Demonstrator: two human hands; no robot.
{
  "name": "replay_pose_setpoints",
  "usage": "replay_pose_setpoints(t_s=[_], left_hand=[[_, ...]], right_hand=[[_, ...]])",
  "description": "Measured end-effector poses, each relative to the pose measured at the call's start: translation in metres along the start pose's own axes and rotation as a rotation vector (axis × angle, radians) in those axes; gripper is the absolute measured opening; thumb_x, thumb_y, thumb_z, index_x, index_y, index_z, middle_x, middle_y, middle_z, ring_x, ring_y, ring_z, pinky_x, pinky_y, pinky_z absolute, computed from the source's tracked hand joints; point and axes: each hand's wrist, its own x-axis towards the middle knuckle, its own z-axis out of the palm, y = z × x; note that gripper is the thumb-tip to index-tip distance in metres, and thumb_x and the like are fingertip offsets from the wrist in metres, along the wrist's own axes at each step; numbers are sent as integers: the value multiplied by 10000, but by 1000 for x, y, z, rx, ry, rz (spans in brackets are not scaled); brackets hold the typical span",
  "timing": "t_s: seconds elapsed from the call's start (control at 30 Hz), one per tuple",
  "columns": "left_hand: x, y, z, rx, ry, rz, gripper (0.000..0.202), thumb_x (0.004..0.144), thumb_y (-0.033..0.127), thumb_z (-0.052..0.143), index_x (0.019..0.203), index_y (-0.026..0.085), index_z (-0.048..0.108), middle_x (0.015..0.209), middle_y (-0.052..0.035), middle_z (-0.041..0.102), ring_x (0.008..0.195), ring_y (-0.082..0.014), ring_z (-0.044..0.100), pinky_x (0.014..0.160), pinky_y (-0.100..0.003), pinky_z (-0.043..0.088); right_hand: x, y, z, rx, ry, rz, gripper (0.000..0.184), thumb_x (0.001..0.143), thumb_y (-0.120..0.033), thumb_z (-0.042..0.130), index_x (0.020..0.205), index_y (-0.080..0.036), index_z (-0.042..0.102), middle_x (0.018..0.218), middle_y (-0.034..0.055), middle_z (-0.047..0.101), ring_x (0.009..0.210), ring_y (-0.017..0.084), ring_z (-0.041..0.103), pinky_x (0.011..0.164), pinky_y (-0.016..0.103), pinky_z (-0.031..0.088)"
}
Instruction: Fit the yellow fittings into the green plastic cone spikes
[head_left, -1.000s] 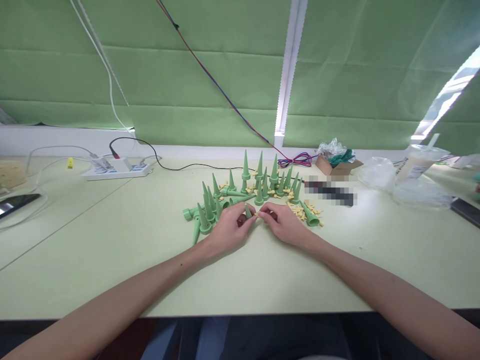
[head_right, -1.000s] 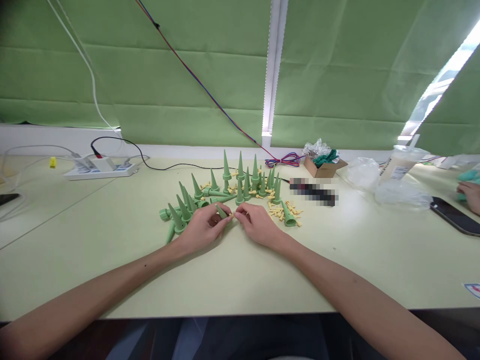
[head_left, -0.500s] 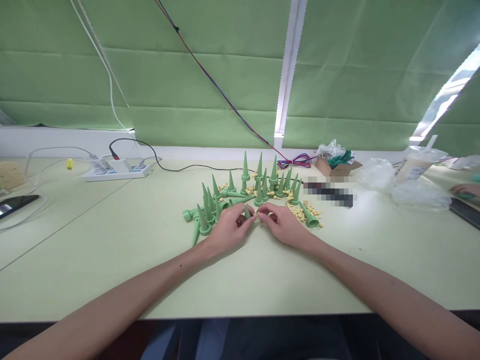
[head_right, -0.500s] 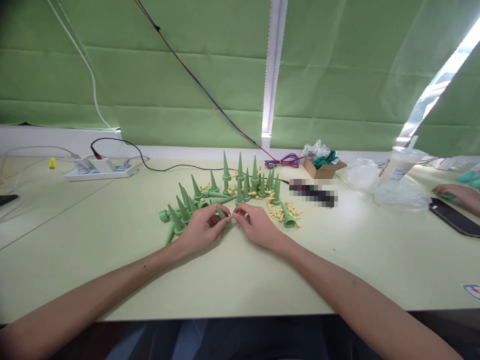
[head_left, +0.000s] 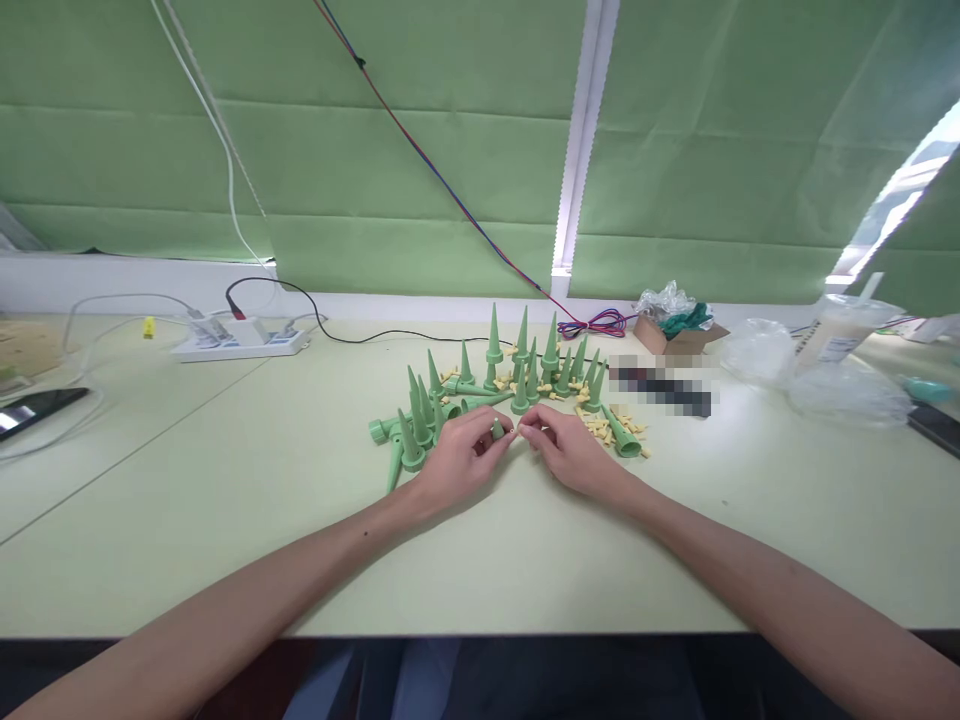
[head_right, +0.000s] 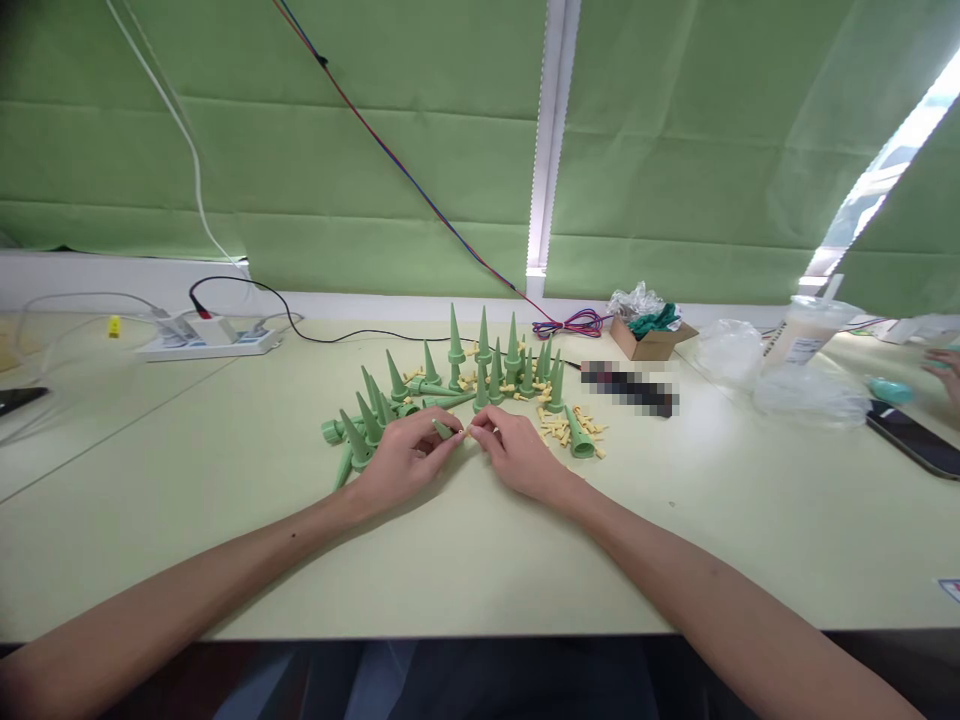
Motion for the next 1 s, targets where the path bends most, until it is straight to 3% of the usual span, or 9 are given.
replay_pose_setpoints(t_s=[0.57,1.0], left_hand=[[-1,-7,3,50,107,225,126,959,173,550,935,176,674,922,-62,680,761,-135,629,547,-207,496],[-3,-7,2,47,167,349,112,926,109,589,990,179,648,891,-62,668,724,-126,619,508,-201,471]], right_hand=[[-2,0,3,-53,64,-30,188,1016,-307,436,913,-210,560,763,6,615,681,169,542,648,282,374],[-4,-8,3,-4,25,-98,336,1043,-296,355,721,-215,410,654,-26,482,614,143,446,627,267,336]])
